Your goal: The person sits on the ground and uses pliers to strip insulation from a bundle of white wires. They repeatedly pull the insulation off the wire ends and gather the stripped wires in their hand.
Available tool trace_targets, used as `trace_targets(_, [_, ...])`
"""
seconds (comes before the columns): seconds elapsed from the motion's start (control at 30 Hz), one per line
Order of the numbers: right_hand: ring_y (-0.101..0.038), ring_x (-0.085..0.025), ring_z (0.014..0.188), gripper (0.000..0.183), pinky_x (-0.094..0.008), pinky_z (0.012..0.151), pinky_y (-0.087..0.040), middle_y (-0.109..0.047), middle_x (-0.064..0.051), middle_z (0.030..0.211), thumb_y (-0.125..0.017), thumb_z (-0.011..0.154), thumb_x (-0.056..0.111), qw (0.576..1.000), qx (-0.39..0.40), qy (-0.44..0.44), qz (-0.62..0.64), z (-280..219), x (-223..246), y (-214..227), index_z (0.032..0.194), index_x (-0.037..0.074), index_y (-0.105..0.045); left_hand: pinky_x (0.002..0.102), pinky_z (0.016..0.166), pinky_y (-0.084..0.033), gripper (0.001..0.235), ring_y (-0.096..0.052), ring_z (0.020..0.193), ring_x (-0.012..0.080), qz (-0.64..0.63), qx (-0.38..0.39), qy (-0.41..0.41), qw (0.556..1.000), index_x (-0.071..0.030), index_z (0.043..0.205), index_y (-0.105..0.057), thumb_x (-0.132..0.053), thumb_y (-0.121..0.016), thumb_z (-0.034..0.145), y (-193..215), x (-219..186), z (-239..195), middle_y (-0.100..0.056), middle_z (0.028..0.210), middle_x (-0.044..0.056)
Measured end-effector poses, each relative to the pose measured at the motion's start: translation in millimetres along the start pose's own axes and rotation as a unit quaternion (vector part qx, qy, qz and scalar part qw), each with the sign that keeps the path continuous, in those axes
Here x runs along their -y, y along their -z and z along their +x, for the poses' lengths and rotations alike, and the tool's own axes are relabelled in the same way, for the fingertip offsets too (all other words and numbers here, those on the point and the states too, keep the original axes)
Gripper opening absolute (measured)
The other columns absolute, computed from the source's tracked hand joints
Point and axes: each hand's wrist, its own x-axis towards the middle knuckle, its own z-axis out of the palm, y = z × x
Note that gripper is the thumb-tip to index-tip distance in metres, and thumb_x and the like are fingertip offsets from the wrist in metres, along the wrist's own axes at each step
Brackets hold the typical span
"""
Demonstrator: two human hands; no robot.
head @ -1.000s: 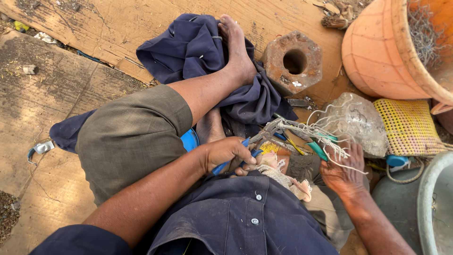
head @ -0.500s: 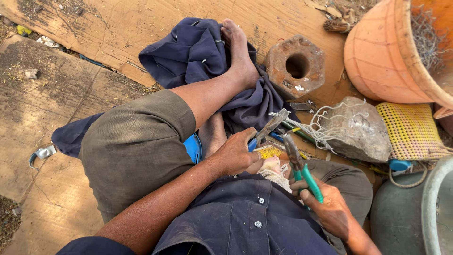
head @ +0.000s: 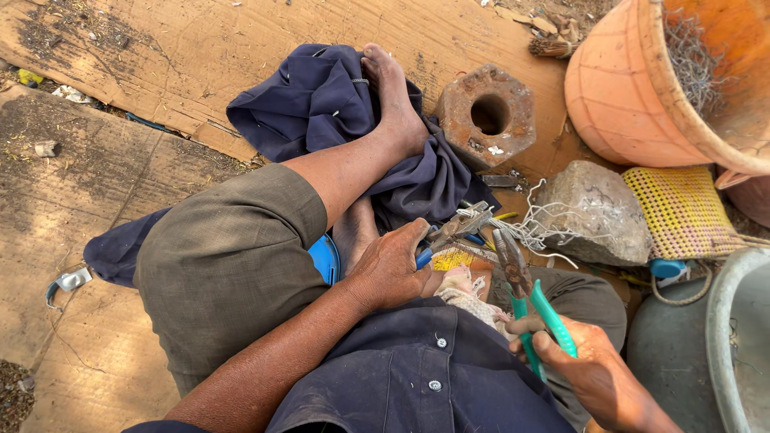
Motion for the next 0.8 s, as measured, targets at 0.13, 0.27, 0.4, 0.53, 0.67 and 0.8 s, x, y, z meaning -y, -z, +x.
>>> trace_targets(0.13, [-0.074,-0.017,0.091,0.044,-0.033,0.083,-0.057,-0.078,-0.014,0.097,-0.059,0.091,0.033,1.0,-0.012,-0.007,-0.017,-4.6,-0.9,9.3,0.118,-0.001,-0.071,0.047,0.08,-0.053,0.04,-0.069,0.089,0.036,0.009,0.02,0.01,1.0,0.001,0.104,-0.054,-0.023,-0.076,0.079,2.6,-2.0,-2.5,-0.064,0.094,0.02])
trace_targets(0.27, [-0.066,-0.018,0.081,0.047,-0.036,0.076,-0.054,-0.077,-0.014,0.089,-0.061,0.093,0.035,0.999,0.012,-0.004,0.045,0.2,-0.7,14.4,0.12,-0.002,-0.07,0.046,0.081,-0.054,0.036,-0.07,0.09,0.0321,0.047,0.036,-0.002,0.998,-0.001,0.108,-0.055,-0.018,-0.072,0.08,3.2,-1.3,-2.7,-0.064,0.099,0.016])
trace_targets(0.4, [-0.066,-0.016,0.084,0.049,-0.035,0.079,-0.054,-0.077,-0.011,0.092,-0.062,0.092,0.038,0.998,0.045,0.003,0.036,3.9,2.7,23.4,0.119,-0.002,-0.069,0.047,0.082,-0.052,0.039,-0.069,0.094,0.0318,0.087,0.039,-0.023,0.995,-0.002,0.11,-0.056,-0.016,-0.073,0.078,4.4,-0.8,-4.5,-0.065,0.1,0.015])
trace_targets(0.53, [-0.062,-0.013,0.085,0.047,-0.033,0.079,-0.051,-0.072,-0.006,0.089,-0.058,0.095,0.041,0.996,0.086,0.021,0.002,2.4,4.6,33.4,0.113,0.0,-0.07,0.047,0.082,-0.052,0.043,-0.067,0.093,0.0332,0.1,0.048,-0.041,0.993,-0.002,0.107,-0.055,-0.027,-0.078,0.081,4.4,-1.9,-5.0,-0.063,0.097,0.016])
trace_targets(0.67, [-0.058,-0.012,0.083,0.043,-0.031,0.076,-0.051,-0.067,-0.003,0.086,-0.058,0.095,0.041,0.997,0.067,0.003,-0.027,2.6,4.1,34.4,0.102,0.0,-0.07,0.047,0.081,-0.051,0.043,-0.066,0.092,0.0333,0.091,0.058,-0.032,0.994,-0.002,0.107,-0.054,-0.029,-0.078,0.083,1.6,-1.6,-4.3,-0.062,0.096,0.016])
trace_targets(0.8, [-0.061,-0.014,0.077,0.042,-0.031,0.072,-0.052,-0.067,-0.006,0.082,-0.06,0.098,0.038,0.995,0.076,0.029,0.053,2.6,1.0,22.4,0.092,-0.003,-0.068,0.047,0.079,-0.052,0.039,-0.067,0.091,0.0333,0.077,0.038,-0.053,0.995,-0.002,0.107,-0.054,-0.02,-0.075,0.078,0.3,2.5,-5.3,-0.062,0.096,0.016])
